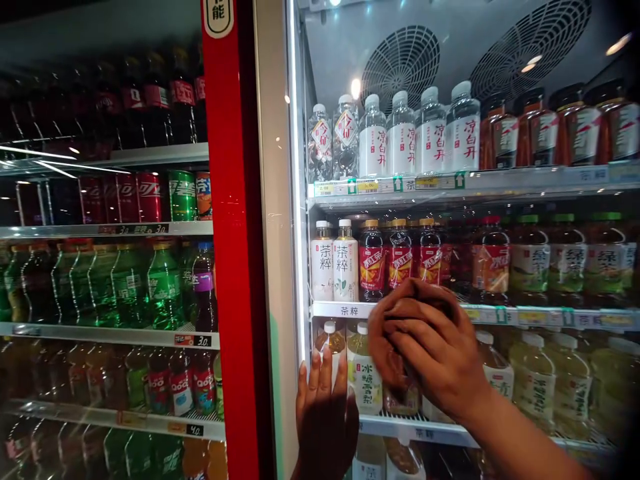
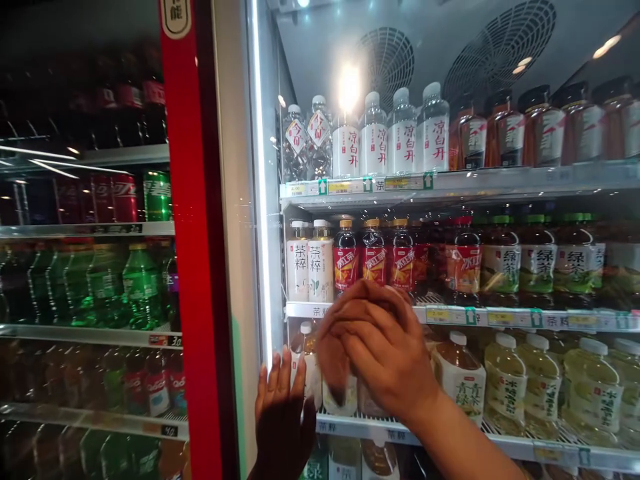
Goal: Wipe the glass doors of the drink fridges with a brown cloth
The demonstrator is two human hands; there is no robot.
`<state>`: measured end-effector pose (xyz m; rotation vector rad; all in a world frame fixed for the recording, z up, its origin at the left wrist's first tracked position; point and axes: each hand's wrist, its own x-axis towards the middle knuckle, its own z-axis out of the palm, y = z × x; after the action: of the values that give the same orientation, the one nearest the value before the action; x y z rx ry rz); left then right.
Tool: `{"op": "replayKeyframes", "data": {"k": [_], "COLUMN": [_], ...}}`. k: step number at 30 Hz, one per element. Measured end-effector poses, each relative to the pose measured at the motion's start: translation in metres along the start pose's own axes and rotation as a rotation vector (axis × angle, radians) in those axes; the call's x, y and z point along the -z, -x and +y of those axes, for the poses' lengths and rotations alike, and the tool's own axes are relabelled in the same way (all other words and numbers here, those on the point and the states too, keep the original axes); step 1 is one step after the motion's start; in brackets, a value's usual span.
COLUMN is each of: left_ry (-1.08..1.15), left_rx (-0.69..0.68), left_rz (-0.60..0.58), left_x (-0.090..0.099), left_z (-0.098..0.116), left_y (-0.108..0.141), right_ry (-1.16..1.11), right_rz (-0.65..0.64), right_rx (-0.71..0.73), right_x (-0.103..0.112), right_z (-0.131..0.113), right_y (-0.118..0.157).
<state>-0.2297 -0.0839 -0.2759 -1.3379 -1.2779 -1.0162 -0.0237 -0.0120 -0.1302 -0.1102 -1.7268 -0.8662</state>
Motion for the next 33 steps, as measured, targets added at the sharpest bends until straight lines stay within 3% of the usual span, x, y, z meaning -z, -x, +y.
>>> {"op": "replayKeyframes", "data": {"k": [2,4,7,9,11,14,16,17,20,23,27,30,33], "left_ry": [-0.018,-0.043,-0.043,-0.008,0.048,0.201,0.253,0.253,0.2,0.125,0.138,0.158,0.165], "left_rx": [-0.011,-0.007,0.048,0.06,0.023,-0.056,-0.058,-0.063,-0.047,-0.058,-0.084,-0.025,-0.014], "left_rz": [-0.017,-0.046,-0.043,-0.009,0.02,0.017,0.103,0.09,0.102,0.07,0.014,-0.006,-0.083], "left_x": [-0.002,-0.004,-0.004,-0.002,0.003,0.009,0.012,0.013,0.012,0.009,0.01,0.017,0.022], "left_z": [-0.003,-0.005,-0.003,0.002,0.006,0.002,-0.004,-0.007,-0.009,-0.005,0.001,0.007,0.02], "left_y": [0.004,0.009,0.008,-0.004,-0.031,-0.099,-0.151,-0.176,-0.226,-0.235,-0.23,-0.246,-0.269], "right_ry": [0.006,0.056,0.159,0.162,0.073,-0.05,-0.023,0.008,0.12,0.199,0.12,0.102,0.131], "right_rz": [0.01,0.032,0.085,0.106,0.081,0.028,0.031,0.038,0.067,0.117,0.041,-0.021,-0.003], "right_rx": [0.044,-0.006,-0.17,-0.209,-0.133,0.07,0.12,0.11,-0.004,-0.113,0.104,0.222,0.178], "right_x": [-0.004,-0.001,0.008,0.009,0.003,-0.01,-0.013,-0.012,-0.002,0.003,-0.008,-0.011,0.0], "right_z": [0.008,0.027,0.043,0.032,0.013,0.004,0.021,0.034,0.067,0.066,0.048,0.069,0.106], "right_y": [-0.023,-0.034,-0.019,-0.002,0.002,-0.031,-0.065,-0.08,-0.097,-0.081,-0.085,-0.118,-0.132]}}
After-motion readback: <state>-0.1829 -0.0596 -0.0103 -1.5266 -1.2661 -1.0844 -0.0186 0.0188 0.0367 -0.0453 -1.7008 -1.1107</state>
